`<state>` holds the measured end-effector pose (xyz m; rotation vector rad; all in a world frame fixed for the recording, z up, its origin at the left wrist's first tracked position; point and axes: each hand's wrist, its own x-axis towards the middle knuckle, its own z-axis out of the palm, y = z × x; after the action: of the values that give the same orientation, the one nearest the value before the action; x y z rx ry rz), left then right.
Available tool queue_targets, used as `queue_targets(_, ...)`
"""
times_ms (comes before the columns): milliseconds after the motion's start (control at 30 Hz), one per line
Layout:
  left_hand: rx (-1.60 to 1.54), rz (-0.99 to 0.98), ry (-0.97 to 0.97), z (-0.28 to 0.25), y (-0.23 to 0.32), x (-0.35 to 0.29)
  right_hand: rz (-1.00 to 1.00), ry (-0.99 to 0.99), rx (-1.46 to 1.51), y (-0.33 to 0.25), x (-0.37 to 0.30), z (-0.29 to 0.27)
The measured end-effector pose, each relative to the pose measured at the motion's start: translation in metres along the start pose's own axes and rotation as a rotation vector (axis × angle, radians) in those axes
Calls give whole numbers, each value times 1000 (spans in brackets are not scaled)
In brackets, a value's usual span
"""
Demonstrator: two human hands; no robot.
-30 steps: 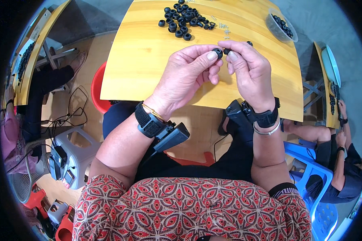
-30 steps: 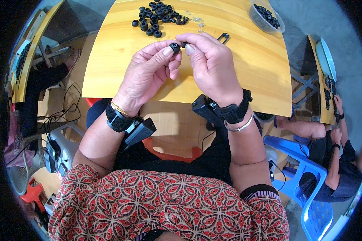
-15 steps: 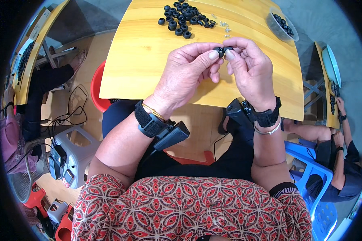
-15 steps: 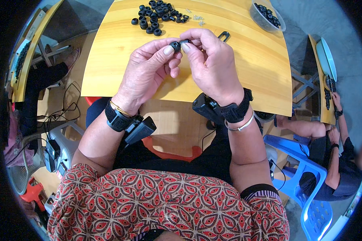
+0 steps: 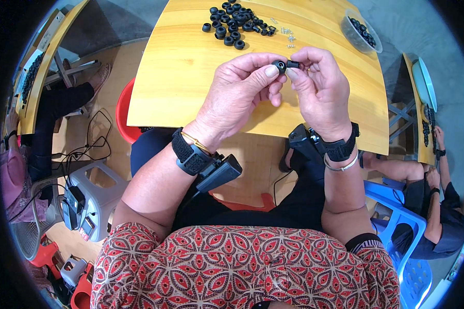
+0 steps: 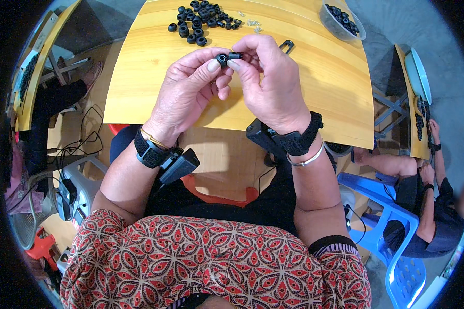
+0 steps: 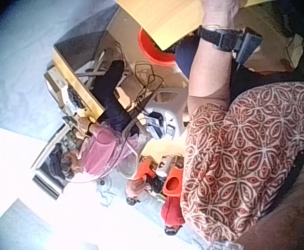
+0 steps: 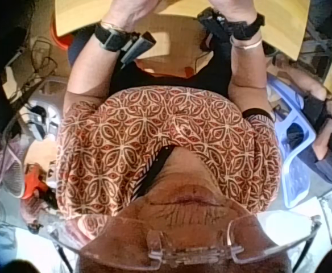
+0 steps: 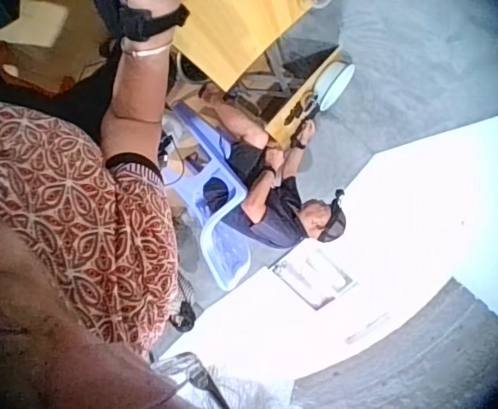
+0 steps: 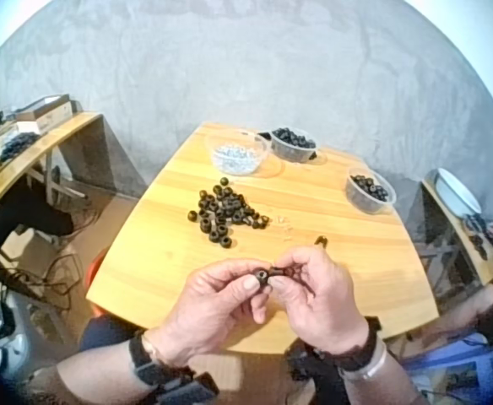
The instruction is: Assembling small black plastic components with metal inserts at a workshop table.
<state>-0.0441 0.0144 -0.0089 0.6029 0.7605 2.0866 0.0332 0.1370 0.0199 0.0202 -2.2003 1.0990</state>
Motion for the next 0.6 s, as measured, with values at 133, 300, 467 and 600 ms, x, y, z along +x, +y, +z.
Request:
queue_targets(133,34,24,53,-1,1,0,-52,-34,-228,-10,3,-5)
queue_targets(300,86,10,16,0,1,0,-89,-69,-268,-10,5,-7)
queue_targets(467,-10,-40,20,-2,1,0,-88,-68,-137,-2,5,-6)
queue_targets(600,-91,-106,-25,-3,-1,0,-6,-69,41,7,3,-6)
